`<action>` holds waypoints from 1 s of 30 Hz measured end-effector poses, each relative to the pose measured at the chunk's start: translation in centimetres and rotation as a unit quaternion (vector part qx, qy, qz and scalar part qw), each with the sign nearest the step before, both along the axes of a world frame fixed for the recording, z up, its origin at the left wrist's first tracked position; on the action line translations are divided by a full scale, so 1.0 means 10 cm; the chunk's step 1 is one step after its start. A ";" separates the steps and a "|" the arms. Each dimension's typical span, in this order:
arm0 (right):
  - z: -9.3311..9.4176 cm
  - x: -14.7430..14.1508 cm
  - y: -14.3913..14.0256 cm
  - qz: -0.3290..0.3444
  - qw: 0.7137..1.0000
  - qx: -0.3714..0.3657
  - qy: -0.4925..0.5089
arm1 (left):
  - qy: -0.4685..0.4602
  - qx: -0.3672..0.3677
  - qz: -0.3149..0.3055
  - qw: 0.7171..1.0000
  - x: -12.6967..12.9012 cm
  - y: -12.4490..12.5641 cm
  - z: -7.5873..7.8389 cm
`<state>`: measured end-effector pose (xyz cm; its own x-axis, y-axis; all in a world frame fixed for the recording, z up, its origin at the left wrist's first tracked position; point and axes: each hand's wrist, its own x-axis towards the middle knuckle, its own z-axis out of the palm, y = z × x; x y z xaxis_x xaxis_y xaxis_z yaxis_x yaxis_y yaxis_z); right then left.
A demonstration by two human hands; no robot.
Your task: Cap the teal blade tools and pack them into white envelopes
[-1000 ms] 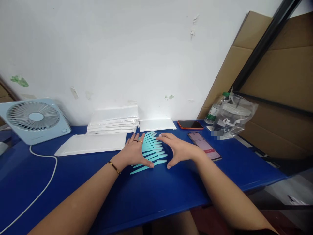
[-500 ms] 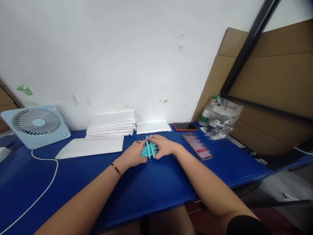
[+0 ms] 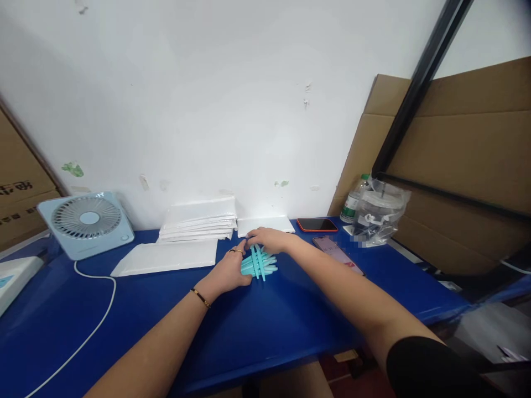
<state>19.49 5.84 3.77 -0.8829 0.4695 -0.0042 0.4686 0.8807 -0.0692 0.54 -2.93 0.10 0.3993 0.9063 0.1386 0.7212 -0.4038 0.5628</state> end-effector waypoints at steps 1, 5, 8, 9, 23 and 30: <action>0.00 -0.06 0.03 0.012 1.000 -0.002 -0.013 | 0.006 0.011 0.011 1.000 0.00 0.00 -0.02; 0.03 -0.05 0.12 -0.013 0.999 -0.031 -0.040 | 0.032 0.015 0.024 0.999 -0.02 -0.02 -0.04; 0.05 0.11 0.16 -0.054 0.996 -0.062 -0.045 | 0.050 0.009 0.028 0.998 -0.02 -0.04 -0.01; 0.04 0.15 0.16 -0.066 0.994 -0.075 -0.034 | 0.060 0.008 0.033 0.998 -0.02 -0.04 0.01; -0.12 0.06 -0.64 -0.122 0.991 -0.049 0.034 | 0.197 0.093 -0.026 0.976 0.08 -0.13 0.13; -0.12 -0.10 -0.86 -0.139 0.988 0.012 -0.068 | 0.179 0.078 -0.042 0.980 0.15 -0.19 0.09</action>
<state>18.54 -2.80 2.55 -0.7125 0.6946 -0.0997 0.6956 0.7178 0.0301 2.05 -4.85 1.05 0.5196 0.8474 0.1098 0.8222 -0.5308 0.2058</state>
